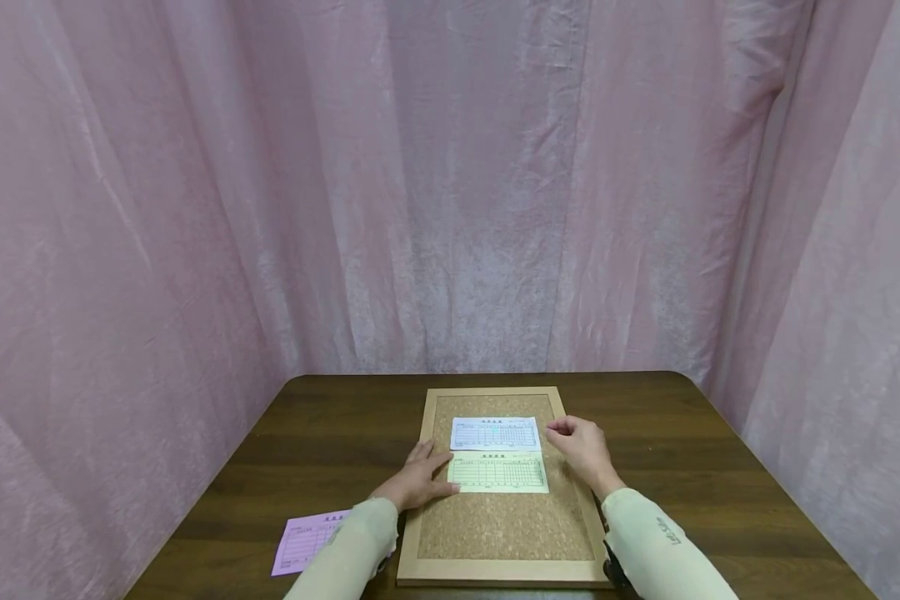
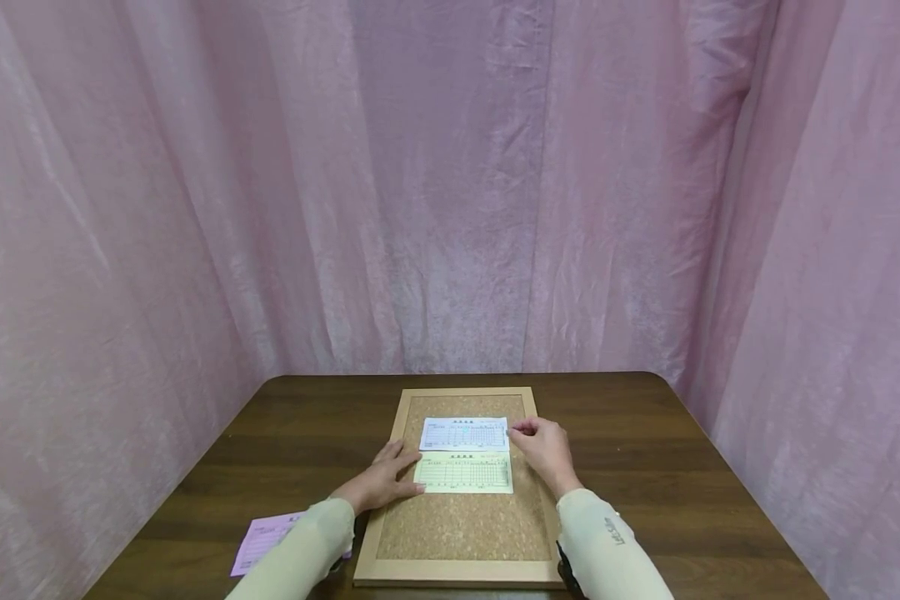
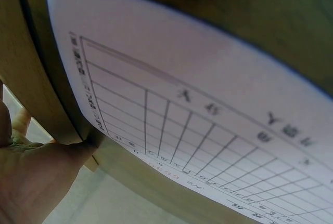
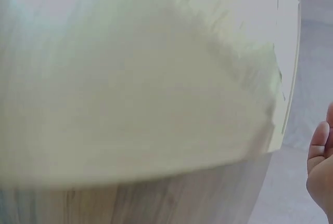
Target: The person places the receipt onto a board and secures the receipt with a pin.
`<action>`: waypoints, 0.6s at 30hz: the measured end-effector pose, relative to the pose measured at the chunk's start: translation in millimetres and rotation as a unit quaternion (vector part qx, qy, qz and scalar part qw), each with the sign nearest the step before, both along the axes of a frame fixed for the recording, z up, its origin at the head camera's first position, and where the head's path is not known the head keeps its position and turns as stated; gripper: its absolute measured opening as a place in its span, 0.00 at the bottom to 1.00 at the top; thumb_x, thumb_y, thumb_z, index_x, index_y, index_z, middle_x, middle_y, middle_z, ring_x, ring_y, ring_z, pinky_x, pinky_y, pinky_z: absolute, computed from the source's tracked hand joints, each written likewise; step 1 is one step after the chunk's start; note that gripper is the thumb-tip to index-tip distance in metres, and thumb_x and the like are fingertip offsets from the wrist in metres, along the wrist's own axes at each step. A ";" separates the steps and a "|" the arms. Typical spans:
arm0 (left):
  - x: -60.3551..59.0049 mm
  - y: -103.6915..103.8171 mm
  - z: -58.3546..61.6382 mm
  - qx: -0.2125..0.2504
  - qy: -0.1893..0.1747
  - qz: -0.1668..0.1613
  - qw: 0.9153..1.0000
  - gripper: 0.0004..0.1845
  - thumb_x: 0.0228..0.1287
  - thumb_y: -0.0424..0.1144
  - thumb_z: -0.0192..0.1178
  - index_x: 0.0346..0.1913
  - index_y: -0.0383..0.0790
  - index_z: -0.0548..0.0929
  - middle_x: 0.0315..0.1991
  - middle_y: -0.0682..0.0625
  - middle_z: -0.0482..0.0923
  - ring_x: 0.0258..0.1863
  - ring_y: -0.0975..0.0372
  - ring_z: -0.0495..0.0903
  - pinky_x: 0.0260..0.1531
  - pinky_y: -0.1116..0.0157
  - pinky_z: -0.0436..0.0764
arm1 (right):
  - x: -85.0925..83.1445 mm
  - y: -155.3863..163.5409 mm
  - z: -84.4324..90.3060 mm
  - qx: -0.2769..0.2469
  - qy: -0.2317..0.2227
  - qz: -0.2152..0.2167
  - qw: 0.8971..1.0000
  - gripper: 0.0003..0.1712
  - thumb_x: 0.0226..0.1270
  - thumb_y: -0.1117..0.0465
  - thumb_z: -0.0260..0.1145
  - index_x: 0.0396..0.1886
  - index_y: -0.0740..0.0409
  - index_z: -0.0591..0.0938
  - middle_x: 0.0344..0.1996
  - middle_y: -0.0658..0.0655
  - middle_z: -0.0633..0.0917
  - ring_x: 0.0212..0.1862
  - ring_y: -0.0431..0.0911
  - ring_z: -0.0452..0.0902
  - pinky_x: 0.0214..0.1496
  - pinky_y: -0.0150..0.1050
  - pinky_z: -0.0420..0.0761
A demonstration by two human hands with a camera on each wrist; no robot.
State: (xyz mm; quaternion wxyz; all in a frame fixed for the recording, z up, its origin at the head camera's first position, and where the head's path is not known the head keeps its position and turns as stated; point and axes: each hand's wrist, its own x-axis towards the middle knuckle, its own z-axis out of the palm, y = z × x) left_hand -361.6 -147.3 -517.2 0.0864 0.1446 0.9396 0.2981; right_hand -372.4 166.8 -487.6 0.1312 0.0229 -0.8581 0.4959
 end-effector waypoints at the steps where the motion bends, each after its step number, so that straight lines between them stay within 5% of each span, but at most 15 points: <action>1: 0.3 -0.1 0.3 -0.001 0.001 0.000 1.000 0.38 0.63 0.55 0.67 0.73 0.46 0.69 0.79 0.37 0.43 0.77 0.43 0.38 0.68 0.37 0.52 | 0.3 -2.5 0.7 -0.002 0.002 0.000 1.000 0.08 0.65 0.58 0.70 0.37 0.59 0.87 0.33 0.52 0.86 0.35 0.45 0.76 0.36 0.37 0.75; 18: 1.0 0.8 1.8 -0.004 0.000 -0.002 1.000 0.38 0.63 0.54 0.67 0.73 0.46 0.69 0.78 0.37 0.43 0.77 0.43 0.38 0.68 0.37 0.53 | 0.6 -36.0 0.9 -0.014 0.008 0.022 1.000 0.05 0.62 0.60 0.73 0.33 0.57 0.88 0.29 0.49 0.85 0.34 0.43 0.77 0.39 0.38 0.76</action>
